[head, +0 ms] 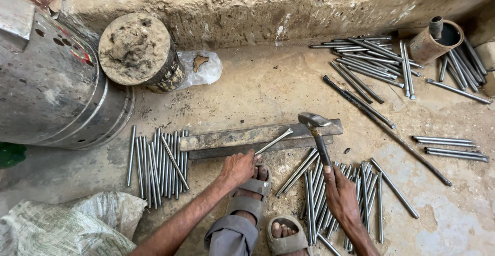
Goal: The person repeatedly picks up metal rods, places them on a metal anvil, and strikes them with a hammer to shape the ends. The person works continuously on multiple rods, moving finished pieces aside.
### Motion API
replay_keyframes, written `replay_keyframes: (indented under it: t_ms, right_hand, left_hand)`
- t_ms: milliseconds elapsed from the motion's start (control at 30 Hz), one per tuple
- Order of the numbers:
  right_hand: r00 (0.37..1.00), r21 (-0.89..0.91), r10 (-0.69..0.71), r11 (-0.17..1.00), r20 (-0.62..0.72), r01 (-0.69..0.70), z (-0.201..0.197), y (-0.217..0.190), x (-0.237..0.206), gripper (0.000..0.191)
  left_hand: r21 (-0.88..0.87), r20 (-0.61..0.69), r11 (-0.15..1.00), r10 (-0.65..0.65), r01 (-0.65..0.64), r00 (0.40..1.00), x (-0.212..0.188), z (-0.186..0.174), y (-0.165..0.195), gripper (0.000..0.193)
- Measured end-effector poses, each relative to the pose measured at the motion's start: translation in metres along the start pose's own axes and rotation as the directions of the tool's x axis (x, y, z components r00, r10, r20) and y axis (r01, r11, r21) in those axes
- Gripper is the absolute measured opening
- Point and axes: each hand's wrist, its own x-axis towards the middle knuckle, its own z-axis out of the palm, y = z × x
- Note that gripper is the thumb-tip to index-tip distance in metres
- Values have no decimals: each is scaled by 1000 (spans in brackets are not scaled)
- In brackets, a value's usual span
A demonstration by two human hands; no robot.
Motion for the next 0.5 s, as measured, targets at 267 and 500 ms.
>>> replay_keyframes:
  t_ms: [267, 500]
  right_hand:
    - [996, -102, 16, 995, 91, -7, 27, -16, -2, 62]
    - [998, 4, -28, 1000, 59, 28, 9, -3, -8, 59]
  left_hand:
    - [-9, 97, 999, -46, 47, 994, 2, -11, 5, 32]
    - [0, -19, 1000, 9, -9, 1000, -4, -4, 0, 26]
